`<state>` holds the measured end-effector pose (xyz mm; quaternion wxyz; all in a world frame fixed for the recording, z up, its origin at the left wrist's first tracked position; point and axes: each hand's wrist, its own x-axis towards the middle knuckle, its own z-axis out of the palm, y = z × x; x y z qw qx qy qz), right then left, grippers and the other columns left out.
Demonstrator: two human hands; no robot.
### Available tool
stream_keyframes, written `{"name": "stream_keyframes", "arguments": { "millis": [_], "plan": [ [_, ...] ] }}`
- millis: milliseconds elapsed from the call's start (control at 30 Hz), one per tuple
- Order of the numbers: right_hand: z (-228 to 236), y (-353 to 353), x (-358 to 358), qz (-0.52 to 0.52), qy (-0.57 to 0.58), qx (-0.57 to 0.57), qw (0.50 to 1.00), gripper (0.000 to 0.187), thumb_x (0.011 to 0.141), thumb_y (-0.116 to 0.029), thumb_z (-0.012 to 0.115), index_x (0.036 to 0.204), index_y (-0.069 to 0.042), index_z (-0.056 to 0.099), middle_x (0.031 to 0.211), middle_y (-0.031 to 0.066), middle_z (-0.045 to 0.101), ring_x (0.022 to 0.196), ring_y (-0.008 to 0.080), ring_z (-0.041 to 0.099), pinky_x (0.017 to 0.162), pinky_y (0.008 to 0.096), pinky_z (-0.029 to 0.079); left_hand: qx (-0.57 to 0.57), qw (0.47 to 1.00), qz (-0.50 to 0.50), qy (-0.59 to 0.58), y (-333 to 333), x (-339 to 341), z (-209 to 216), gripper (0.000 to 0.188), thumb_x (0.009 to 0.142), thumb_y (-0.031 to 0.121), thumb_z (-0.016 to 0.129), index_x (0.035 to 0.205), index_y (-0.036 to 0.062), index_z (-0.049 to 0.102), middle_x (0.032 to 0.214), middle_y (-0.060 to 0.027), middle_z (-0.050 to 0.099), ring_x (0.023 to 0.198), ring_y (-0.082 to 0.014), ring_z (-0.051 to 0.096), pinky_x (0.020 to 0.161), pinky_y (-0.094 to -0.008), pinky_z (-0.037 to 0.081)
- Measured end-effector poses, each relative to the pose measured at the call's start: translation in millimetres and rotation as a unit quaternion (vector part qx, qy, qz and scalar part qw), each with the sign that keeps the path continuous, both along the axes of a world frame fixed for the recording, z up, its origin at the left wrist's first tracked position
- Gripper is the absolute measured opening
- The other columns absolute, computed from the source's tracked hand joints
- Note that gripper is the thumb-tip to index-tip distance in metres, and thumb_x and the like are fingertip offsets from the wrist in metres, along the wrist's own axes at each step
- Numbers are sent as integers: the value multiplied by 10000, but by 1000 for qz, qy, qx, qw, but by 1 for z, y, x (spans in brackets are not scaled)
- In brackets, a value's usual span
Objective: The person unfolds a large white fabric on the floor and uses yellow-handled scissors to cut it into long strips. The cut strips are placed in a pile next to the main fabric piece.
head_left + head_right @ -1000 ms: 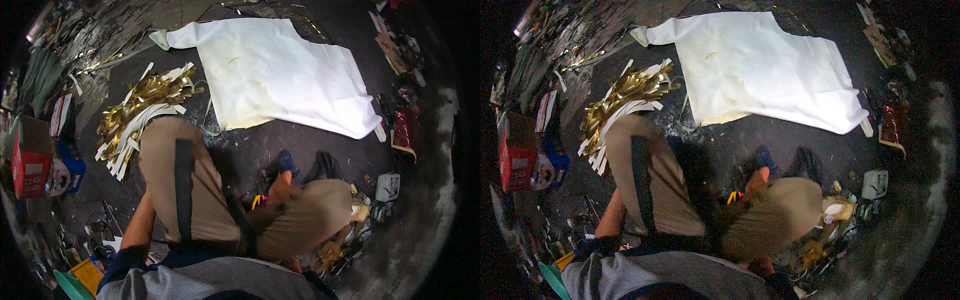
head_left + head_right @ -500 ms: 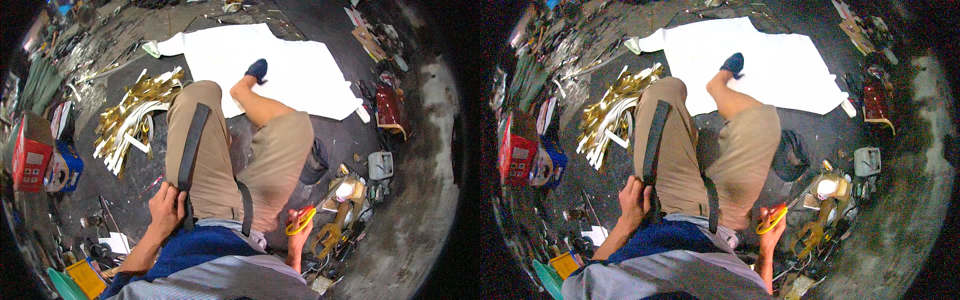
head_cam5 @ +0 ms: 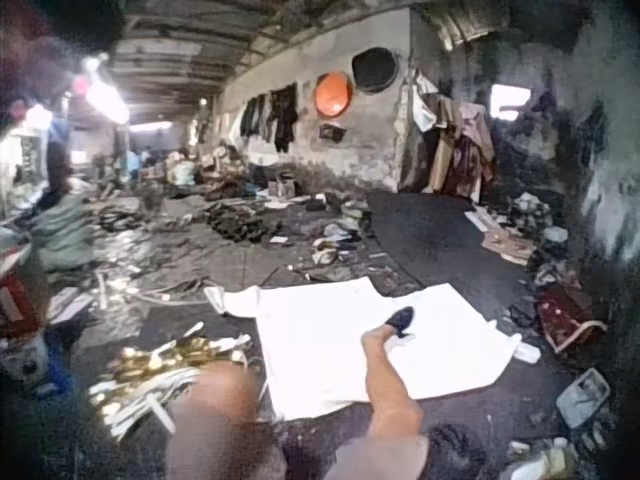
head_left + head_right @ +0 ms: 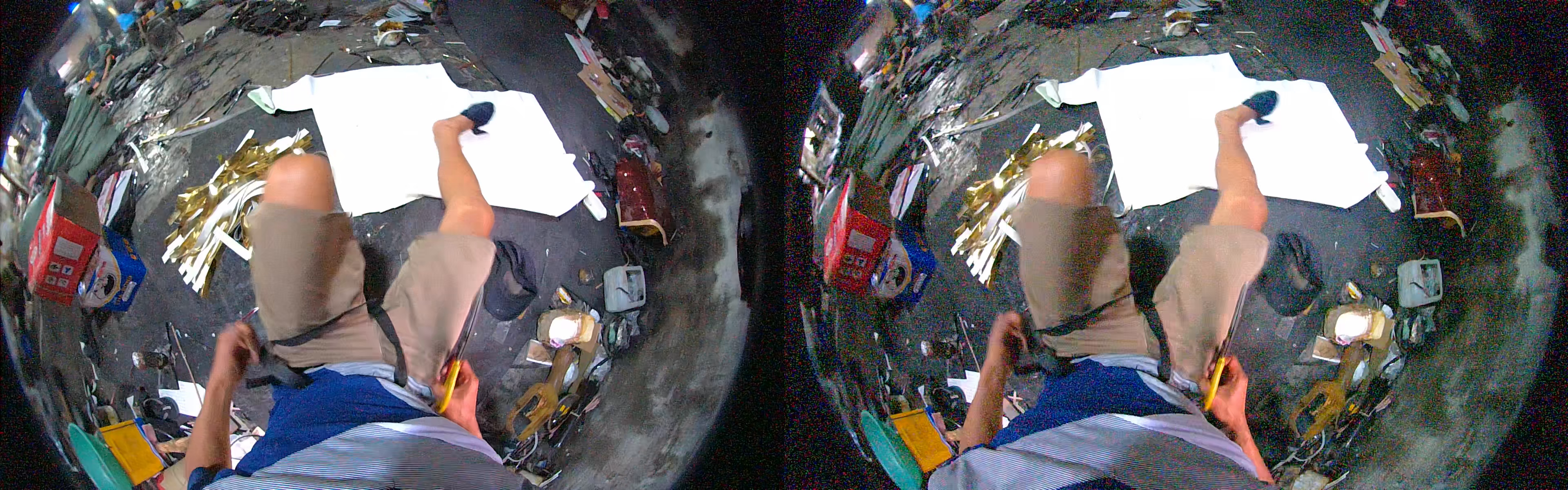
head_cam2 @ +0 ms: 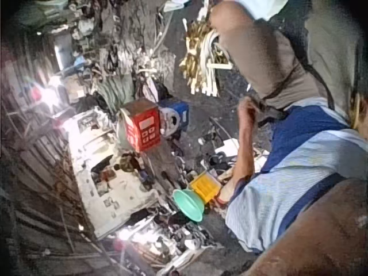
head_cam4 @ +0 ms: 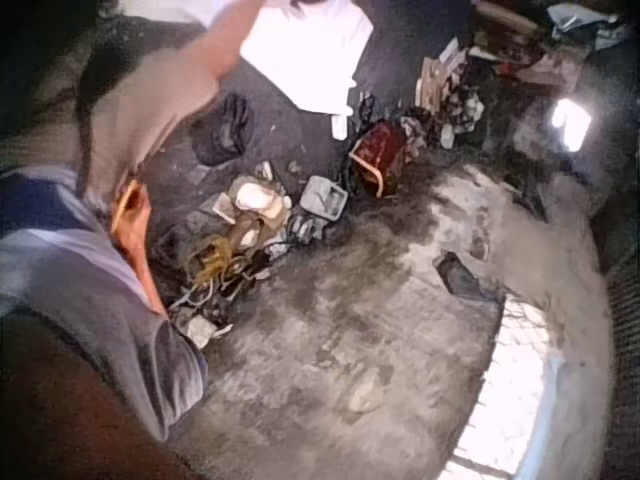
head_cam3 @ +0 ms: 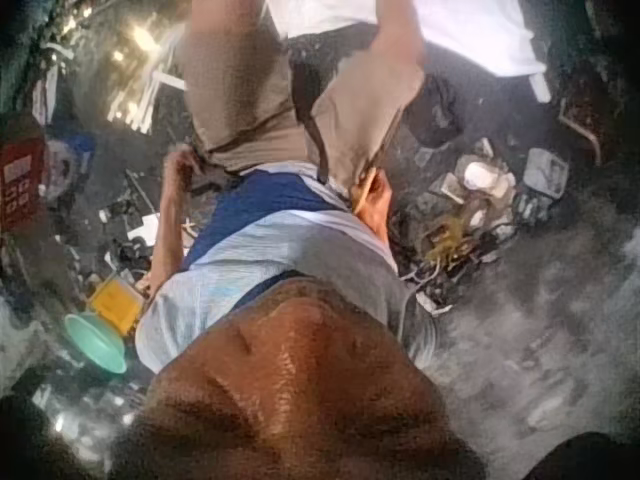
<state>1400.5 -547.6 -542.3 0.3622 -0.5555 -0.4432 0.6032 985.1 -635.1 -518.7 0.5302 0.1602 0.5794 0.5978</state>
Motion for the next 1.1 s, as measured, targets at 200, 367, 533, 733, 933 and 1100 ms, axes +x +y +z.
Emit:
{"name": "stream_keyframes", "arguments": {
  "millis": [200,367,533,733,933,1100],
  "plan": [
    [21,41,-13,-4,-32,31,999,375,743,-18,789,967,-63,491,820,5,564,779,104,540,744,262,466,14,908,260,328,104,-104,-43,228,938,237,572,982,21,627,789,-100,651,747,-233,640,755,-328,514],
    [15,124,-51,42,-149,105,982,260,758,-34,771,889,-57,548,787,-29,562,706,76,522,647,244,439,13,885,-48,462,238,-111,-110,328,880,323,657,977,10,653,881,-135,677,798,-249,655,760,-347,519],
    [-25,203,-109,88,-162,86,979,210,786,-41,756,912,-48,589,854,-11,615,740,76,551,646,241,455,-86,865,-214,445,349,-32,-195,418,755,332,789,993,15,656,1011,-179,671,873,-288,655,779,-370,518],
    [-49,280,-162,147,-84,-94,981,153,867,-159,728,880,-62,610,797,-1,642,614,44,555,495,212,411,97,695,-205,682,361,-9,-249,334,821,258,719,1007,6,607,946,-177,596,914,-364,598,830,-439,498],
    [-78,308,-172,210,-137,-165,954,285,864,-343,738,860,-84,618,656,-30,570,510,53,521,466,207,402,-221,953,-160,134,353,5,-244,204,934,231,569,996,39,537,787,-115,658,627,-280,648,609,-403,550],
    [-103,316,-176,168,10,-332,928,444,852,-527,690,843,-92,601,614,-35,519,479,73,516,435,220,413,-212,931,-140,-261,336,16,-250,149,941,170,550,991,33,578,810,-83,665,672,-210,660,652,-364,569]
  ]
}}
